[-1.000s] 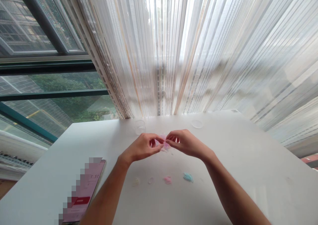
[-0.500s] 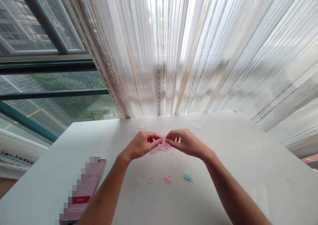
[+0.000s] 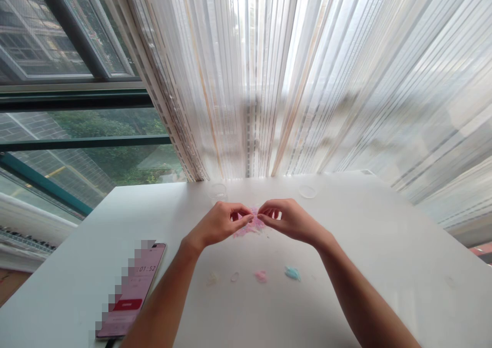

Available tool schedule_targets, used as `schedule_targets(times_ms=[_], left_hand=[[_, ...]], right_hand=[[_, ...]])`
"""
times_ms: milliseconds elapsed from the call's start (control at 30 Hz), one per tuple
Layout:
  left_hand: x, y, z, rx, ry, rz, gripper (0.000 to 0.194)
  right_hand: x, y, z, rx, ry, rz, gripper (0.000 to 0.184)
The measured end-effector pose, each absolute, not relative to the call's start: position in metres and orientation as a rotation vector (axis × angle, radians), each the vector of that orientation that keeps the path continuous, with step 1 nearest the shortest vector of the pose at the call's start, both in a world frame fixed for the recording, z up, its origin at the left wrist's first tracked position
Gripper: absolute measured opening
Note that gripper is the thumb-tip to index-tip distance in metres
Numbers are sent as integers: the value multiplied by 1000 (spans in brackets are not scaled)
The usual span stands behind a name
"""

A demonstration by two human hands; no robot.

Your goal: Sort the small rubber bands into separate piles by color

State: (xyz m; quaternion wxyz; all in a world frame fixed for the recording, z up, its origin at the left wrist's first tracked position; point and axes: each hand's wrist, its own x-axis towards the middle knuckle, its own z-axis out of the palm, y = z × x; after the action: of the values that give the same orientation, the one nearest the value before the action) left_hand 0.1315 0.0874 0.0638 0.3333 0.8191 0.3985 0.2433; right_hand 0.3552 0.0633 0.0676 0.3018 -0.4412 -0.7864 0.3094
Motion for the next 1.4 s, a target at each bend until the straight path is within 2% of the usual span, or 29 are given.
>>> schedule_targets(times_ms=[567, 1400], left_hand=[[133, 86, 65, 2132, 1006, 757, 21], [119, 84, 79, 2164, 1070, 829, 26]], right_hand=[[357, 62, 71, -1167, -2044, 812, 14], [354, 59, 71, -1167, -2066, 809, 15]])
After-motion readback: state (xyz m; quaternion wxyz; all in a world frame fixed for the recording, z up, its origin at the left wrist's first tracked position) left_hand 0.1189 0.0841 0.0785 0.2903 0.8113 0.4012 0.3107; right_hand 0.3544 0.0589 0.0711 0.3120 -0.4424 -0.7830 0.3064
